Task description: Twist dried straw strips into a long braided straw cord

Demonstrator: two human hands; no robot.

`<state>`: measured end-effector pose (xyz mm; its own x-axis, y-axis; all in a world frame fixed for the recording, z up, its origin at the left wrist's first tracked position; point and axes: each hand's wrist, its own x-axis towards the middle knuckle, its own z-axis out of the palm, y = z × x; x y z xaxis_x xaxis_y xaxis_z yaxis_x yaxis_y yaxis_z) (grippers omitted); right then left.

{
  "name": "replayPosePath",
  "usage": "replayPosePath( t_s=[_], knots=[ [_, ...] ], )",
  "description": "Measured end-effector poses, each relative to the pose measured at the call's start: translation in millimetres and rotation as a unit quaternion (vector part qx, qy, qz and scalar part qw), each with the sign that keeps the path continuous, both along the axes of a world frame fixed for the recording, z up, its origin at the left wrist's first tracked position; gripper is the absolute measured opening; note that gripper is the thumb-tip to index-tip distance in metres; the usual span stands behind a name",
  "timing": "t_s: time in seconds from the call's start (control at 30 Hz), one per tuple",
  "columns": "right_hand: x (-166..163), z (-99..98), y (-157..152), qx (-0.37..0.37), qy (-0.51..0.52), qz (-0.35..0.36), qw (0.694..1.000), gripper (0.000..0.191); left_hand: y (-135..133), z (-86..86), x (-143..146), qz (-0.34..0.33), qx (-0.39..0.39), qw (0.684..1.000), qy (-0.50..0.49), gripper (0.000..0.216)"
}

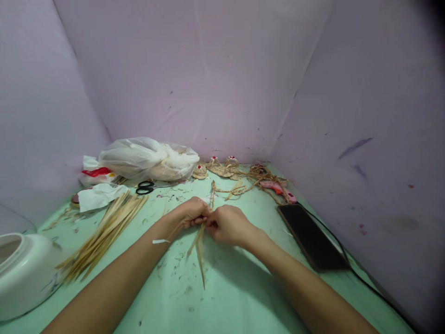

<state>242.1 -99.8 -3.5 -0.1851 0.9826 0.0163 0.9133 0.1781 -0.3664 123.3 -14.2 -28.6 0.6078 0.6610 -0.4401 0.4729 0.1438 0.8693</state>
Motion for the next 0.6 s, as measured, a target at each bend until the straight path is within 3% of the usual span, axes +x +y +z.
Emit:
replayPosePath(
  t_s=[0.07,0.13,0.23,0.3,0.33,0.4,0.6],
  knots=[
    [13.6,-3.9,8.3,-0.040,0.111,-0.024,0.993,0.009,0.1,2.6,-1.6,-0.011,0.001,1.000,-0.010,0.005],
    [24.3,-7.6,17.0,-0.056,0.244,-0.130,0.959,0.008,-0.2,4.8,-2.9,-0.019,0.000,0.999,-0.026,0.009],
    [24.5,-9.3,23.4,-0.116,0.438,-0.234,0.860,0.005,0.0,4.3,-3.2,-0.027,-0.004,0.999,-0.041,0.011],
    [16.0,-8.8,22.6,-0.204,0.521,-0.218,0.800,0.008,0.9,1.6,-2.6,-0.033,-0.007,0.999,-0.036,0.011],
    [11.3,-8.8,21.5,-0.235,0.537,-0.203,0.784,0.010,1.6,0.0,-2.1,-0.033,-0.006,0.999,-0.031,0.010],
    [4.1,-10.3,20.1,-0.252,0.531,-0.190,0.786,0.013,2.5,-2.0,-1.2,-0.026,0.005,1.000,-0.015,0.009],
    [7.7,-20.9,24.9,-0.202,0.412,-0.225,0.859,0.018,-1.1,2.3,1.1,-0.024,0.066,0.996,0.062,0.010]
  ],
)
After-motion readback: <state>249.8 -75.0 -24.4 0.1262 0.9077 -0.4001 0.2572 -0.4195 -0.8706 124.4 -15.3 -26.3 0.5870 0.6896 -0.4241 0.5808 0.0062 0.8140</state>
